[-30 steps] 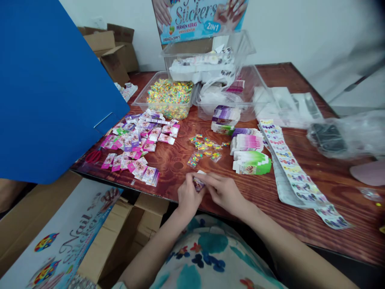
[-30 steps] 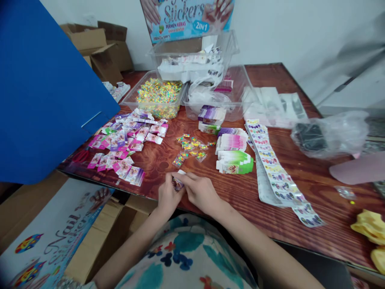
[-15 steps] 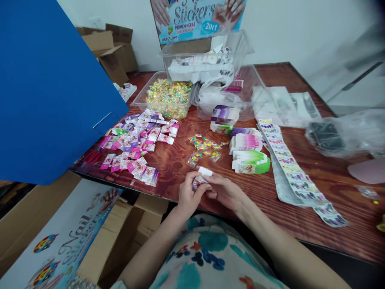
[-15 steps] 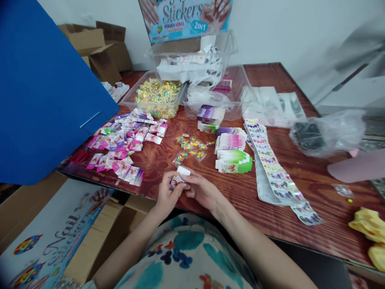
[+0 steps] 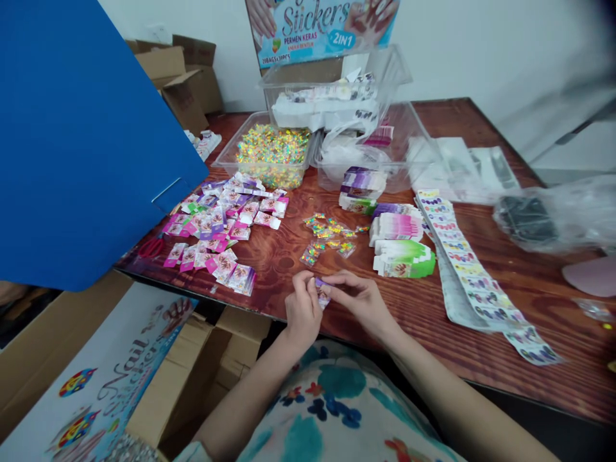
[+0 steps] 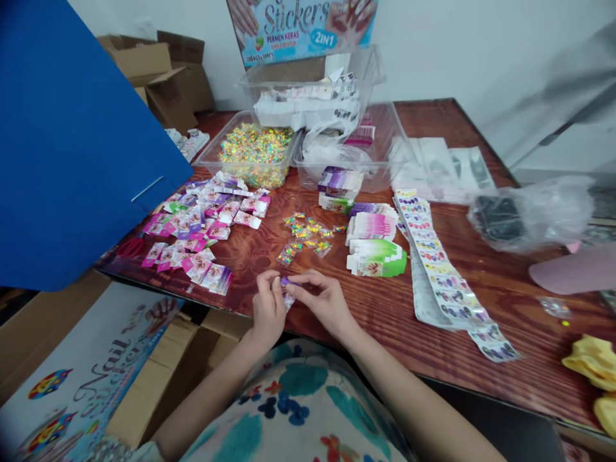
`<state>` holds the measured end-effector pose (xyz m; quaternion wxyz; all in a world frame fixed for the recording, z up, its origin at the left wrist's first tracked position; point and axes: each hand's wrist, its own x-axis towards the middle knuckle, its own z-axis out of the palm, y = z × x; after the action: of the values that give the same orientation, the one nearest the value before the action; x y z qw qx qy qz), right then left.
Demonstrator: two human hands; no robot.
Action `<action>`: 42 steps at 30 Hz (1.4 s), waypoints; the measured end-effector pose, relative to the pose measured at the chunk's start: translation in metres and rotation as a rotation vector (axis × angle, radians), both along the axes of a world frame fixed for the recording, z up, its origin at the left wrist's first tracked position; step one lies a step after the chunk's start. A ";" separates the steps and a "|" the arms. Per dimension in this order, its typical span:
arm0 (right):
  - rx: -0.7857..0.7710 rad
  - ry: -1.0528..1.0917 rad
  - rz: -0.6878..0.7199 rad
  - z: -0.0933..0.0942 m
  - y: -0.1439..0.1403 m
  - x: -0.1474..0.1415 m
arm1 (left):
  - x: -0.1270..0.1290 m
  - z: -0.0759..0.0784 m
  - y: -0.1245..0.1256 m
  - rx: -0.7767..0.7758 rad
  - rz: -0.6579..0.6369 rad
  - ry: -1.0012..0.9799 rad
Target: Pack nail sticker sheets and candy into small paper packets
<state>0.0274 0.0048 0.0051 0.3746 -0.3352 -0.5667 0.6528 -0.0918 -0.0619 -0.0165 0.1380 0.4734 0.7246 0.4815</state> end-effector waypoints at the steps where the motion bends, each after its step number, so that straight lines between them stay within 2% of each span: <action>1: -0.085 0.010 -0.003 -0.002 0.001 0.000 | 0.000 -0.001 0.000 0.008 -0.014 0.044; 4: -0.290 0.062 0.022 -0.005 0.004 0.001 | 0.000 -0.004 -0.001 0.016 -0.037 0.180; 6: -0.327 0.082 0.055 -0.005 0.006 0.003 | -0.001 -0.004 -0.002 0.011 -0.043 0.239; 10: -0.254 0.057 0.110 -0.002 0.010 0.008 | 0.000 -0.002 -0.003 -0.028 -0.056 0.239; 16: -0.239 -0.016 0.182 -0.006 0.018 0.014 | 0.003 -0.001 -0.004 -0.084 -0.090 0.115; 22: 0.134 -0.108 0.221 -0.006 0.016 0.017 | 0.004 0.004 -0.004 -0.124 -0.063 -0.030; 24: 0.197 -0.116 0.234 -0.006 0.010 0.016 | 0.003 0.007 -0.003 -0.118 -0.062 -0.058; 26: 0.195 -0.101 0.209 -0.008 0.002 0.012 | 0.003 0.008 -0.001 -0.101 -0.047 -0.092; 29: 0.078 -0.037 0.108 -0.017 -0.010 0.004 | 0.001 0.008 0.001 -0.105 -0.008 -0.092; 32: -0.139 0.020 0.052 -0.031 -0.019 -0.007 | -0.003 0.005 -0.002 -0.150 0.006 -0.013; 34: -0.283 0.021 0.076 -0.037 -0.019 -0.016 | -0.007 0.001 -0.009 -0.181 0.026 0.089; 36: -0.359 0.013 0.118 -0.041 -0.016 -0.029 | -0.014 -0.005 -0.019 -0.182 0.078 0.226; 39: -0.354 0.008 0.187 -0.042 -0.007 -0.058 | -0.026 -0.017 -0.037 -0.091 0.200 0.423; 41: -0.248 -0.056 0.229 -0.045 -0.001 -0.080 | -0.037 -0.023 -0.049 -0.002 0.275 0.503; 42: -0.145 -0.111 0.235 -0.048 0.002 -0.089 | -0.044 -0.026 -0.054 0.036 0.310 0.525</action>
<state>-0.0620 0.0068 -0.0427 0.2386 -0.3284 -0.5732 0.7118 -0.1361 -0.1163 -0.0421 -0.1372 0.4679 0.7904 0.3709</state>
